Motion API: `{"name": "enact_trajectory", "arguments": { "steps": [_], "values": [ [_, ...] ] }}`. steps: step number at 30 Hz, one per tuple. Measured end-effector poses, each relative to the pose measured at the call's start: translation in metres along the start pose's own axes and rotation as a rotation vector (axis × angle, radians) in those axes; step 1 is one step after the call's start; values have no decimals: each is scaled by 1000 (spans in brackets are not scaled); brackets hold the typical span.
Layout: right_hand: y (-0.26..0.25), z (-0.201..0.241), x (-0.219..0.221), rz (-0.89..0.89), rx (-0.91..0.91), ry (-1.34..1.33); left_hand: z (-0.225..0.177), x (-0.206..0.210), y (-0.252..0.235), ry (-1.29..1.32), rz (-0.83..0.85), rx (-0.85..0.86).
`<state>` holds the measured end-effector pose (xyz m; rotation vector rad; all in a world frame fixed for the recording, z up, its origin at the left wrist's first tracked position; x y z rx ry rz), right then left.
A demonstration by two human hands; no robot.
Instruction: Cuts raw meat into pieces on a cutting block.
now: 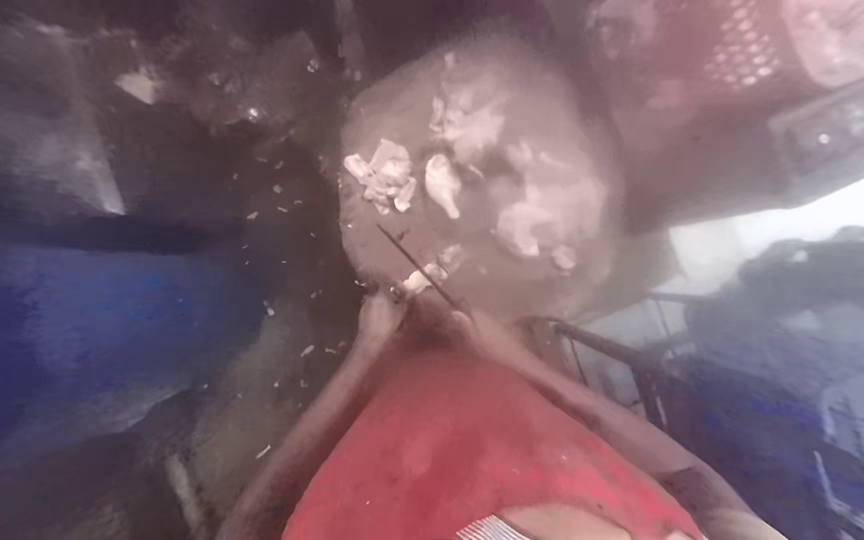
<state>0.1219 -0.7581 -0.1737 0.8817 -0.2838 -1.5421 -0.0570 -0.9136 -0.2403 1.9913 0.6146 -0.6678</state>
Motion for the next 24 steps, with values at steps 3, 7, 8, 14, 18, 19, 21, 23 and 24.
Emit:
{"name": "enact_trajectory", "arguments": {
  "steps": [3,7,8,14,18,19,21,23,24],
  "values": [
    [-14,-56,7,77,140,-114,-14,2,-9,-140,26,70],
    [22,-74,-19,-232,229,-124,-56,-3,-17,306,328,411],
    [32,-74,-28,-323,239,-65,-71,-8,-21,411,414,445],
    [57,-113,-48,-128,190,14,-121,-31,-114,295,-114,267],
    [48,-134,-51,-2,163,-131,-159,-29,-144,-97,-219,192],
    [48,-137,-55,-35,180,-166,-159,-28,-146,-141,-221,185],
    [46,-141,-58,-150,264,-193,-150,-27,-146,-162,-140,196],
    [41,-134,-60,-319,300,-214,-143,-44,-121,-63,51,198],
    [40,-127,-59,-385,285,-232,-139,-53,-99,3,117,180]
  ]
}}
Point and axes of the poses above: each hand's wrist, its own y-axis away from the middle knuckle, its own x-axis out of the palm, z = x × y, the point moved 3 cm from there along -y, towards the middle knuckle, and after that the axes turned 1 degree about -x, right-handed, at the moved point
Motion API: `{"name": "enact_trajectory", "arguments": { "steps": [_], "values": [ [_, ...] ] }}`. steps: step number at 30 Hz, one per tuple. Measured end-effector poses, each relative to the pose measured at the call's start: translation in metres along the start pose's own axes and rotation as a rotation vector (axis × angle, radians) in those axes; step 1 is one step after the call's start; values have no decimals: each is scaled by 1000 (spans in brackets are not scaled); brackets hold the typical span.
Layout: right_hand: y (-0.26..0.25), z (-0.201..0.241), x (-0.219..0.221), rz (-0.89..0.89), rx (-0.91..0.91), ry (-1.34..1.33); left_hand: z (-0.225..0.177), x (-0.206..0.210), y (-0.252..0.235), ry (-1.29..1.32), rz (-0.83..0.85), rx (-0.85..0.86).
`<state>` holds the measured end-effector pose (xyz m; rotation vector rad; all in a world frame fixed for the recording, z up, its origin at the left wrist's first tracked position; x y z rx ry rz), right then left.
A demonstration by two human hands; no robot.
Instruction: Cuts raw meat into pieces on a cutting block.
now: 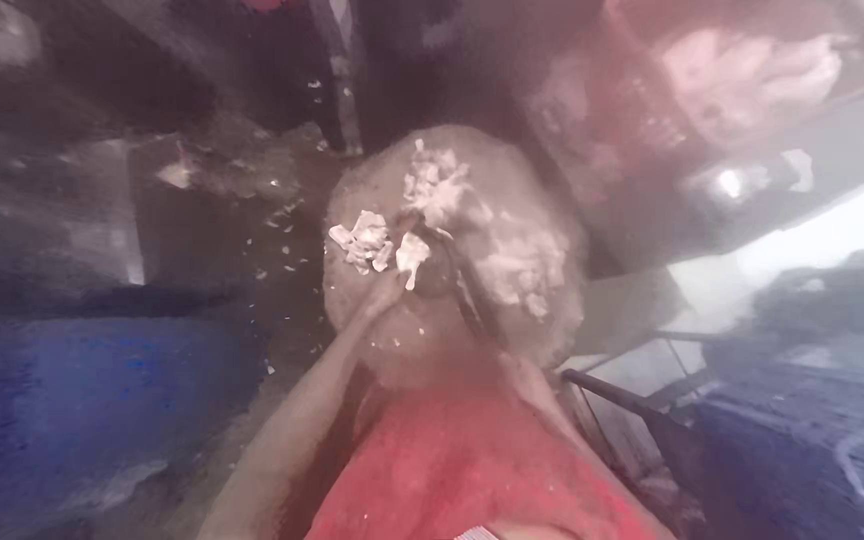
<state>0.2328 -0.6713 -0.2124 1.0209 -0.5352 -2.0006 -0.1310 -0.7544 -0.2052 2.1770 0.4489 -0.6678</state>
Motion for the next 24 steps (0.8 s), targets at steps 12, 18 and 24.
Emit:
{"name": "enact_trajectory", "arguments": {
  "steps": [12,18,24],
  "values": [
    [42,118,-16,124,-361,81,74,107,87,727,187,-186],
    [37,143,29,18,-742,132,84,102,83,475,172,-118],
    [7,113,54,190,-277,446,110,97,98,470,205,-135]
  ]
}}
Point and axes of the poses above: each hand's wrist, its own y-axis away from the middle knuckle, its own x-axis out of the palm, z = x × y, the point moved 3 cm from there along -y, towards the middle knuckle, and after that the axes turned 1 degree about -x, right-handed, at the moved point
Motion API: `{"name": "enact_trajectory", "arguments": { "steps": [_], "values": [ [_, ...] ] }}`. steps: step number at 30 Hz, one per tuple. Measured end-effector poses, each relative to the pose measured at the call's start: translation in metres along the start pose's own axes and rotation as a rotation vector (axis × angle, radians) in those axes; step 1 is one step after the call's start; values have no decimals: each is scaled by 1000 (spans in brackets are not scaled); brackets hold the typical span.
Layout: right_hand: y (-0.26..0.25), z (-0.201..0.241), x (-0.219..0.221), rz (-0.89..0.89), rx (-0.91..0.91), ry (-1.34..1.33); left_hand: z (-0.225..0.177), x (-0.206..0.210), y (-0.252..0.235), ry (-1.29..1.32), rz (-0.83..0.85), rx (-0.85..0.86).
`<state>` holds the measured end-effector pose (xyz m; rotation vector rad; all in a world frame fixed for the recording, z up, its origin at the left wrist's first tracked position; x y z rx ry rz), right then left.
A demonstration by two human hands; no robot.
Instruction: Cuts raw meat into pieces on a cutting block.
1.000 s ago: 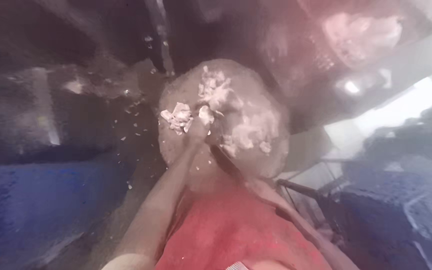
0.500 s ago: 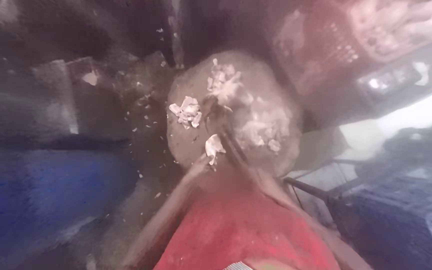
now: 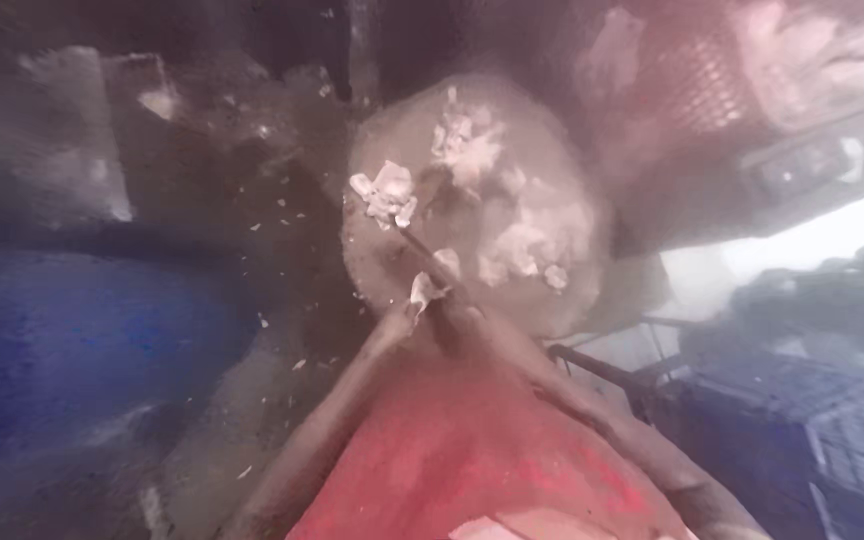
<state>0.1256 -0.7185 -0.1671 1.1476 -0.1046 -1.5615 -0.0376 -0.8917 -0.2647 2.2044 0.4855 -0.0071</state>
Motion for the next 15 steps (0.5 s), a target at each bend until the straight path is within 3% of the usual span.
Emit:
{"name": "enact_trajectory", "arguments": {
  "steps": [4,8,10,13,15],
  "values": [
    [21,18,-4,15,-2,-218,19,-14,20,77,7,-3],
    [-9,-53,36,172,56,-386,0,-24,31,87,24,76],
    [-9,-63,21,63,121,-342,-27,-26,31,127,38,152],
    [6,-21,-29,-79,128,-164,-38,-15,4,233,-18,236],
    [14,17,-59,-207,-44,-175,-33,-10,-23,260,-161,262]
  ]
}}
Point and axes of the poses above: each hand's wrist, its own y-axis away from the middle knuckle, its own x-axis out of the palm, z = x × y, the point moved 3 cm from there along -y, towards the middle knuckle, and after that the axes turned 1 degree about -x, right-handed, at the moved point
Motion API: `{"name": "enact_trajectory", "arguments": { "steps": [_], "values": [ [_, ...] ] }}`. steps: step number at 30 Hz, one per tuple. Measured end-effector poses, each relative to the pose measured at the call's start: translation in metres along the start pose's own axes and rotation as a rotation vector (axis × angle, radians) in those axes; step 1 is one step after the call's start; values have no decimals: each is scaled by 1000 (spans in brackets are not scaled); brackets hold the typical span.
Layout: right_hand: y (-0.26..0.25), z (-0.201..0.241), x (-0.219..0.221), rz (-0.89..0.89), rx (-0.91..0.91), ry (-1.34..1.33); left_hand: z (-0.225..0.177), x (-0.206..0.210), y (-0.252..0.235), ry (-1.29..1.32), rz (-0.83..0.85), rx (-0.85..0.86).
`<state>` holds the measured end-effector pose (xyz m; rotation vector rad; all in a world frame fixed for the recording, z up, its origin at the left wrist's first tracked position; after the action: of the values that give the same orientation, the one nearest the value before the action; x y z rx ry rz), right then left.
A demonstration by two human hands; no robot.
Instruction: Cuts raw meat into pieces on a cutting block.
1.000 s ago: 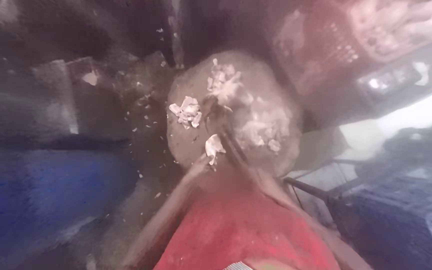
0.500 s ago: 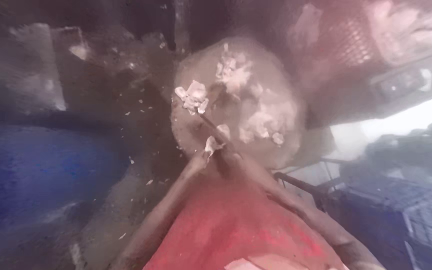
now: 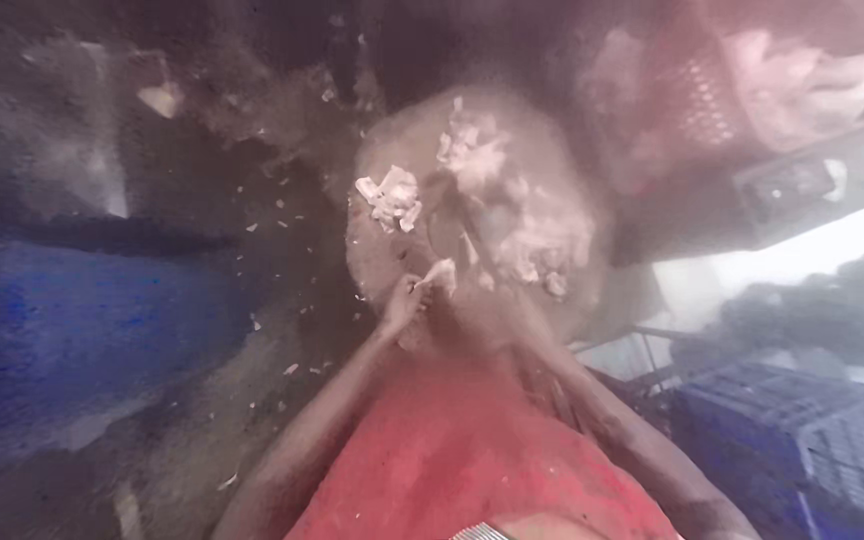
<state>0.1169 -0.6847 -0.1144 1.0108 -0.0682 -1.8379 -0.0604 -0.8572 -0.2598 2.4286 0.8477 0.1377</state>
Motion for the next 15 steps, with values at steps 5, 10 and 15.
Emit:
{"name": "enact_trajectory", "arguments": {
  "steps": [5,10,15],
  "values": [
    [27,46,15,-189,-457,-243,-4,6,-1,14,-89,-72],
    [-8,-38,91,211,99,52,1,4,-1,-85,-103,-84],
    [12,-17,64,193,130,67,18,-13,20,67,-60,-115]
  ]
}}
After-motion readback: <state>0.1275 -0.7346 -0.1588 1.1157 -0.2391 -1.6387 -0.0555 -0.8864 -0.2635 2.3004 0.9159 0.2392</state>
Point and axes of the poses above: each hand's wrist, its own y-axis away from the middle knuckle, its own x-axis out of the palm, z = x × y, the point moved 3 cm from there along -y, towards the middle knuckle, and after that the axes turned 1 degree about -x, right-handed, at the moved point
